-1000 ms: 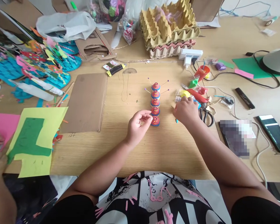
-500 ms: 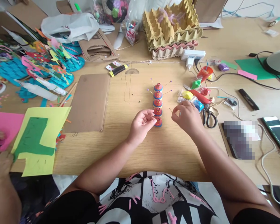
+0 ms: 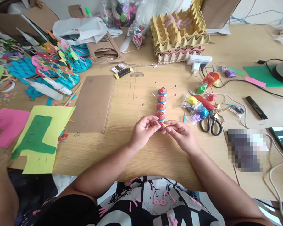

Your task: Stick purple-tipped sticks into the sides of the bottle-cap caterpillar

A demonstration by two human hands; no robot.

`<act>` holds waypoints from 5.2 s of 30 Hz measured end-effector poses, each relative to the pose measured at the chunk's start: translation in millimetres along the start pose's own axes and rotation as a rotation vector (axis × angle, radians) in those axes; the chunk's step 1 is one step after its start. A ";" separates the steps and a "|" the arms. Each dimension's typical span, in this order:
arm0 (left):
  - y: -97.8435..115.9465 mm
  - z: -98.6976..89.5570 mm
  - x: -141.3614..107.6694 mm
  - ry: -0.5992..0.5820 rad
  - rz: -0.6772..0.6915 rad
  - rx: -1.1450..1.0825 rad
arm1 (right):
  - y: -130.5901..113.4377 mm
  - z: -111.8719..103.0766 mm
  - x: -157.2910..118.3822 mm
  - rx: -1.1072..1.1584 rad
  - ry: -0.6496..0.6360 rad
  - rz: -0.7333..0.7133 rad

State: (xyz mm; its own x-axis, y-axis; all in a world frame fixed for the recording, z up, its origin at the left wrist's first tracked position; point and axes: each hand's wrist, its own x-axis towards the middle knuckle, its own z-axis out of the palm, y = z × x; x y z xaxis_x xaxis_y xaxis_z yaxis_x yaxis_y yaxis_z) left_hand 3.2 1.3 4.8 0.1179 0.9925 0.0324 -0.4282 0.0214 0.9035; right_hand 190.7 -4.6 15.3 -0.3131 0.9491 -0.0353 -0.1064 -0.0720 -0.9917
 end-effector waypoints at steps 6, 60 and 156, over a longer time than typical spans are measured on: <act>4.3 2.8 0.4 0.022 -0.097 -0.094 | 6.4 3.5 -3.4 -0.068 0.068 -0.006; 6.3 0.0 -7.2 0.040 0.333 0.531 | 4.9 10.5 -5.4 -0.110 0.032 -0.039; 7.2 -6.8 0.1 0.004 -0.105 0.244 | 2.7 9.1 -2.6 -0.023 0.053 0.026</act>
State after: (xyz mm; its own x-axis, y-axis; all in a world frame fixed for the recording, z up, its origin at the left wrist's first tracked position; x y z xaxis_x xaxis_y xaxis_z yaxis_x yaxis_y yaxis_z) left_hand -6.0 2.4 8.3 0.1469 0.9868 -0.0677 -0.1854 0.0947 0.9781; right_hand 182.6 -10.0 13.8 -0.2653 0.9618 -0.0674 -0.0763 -0.0906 -0.9930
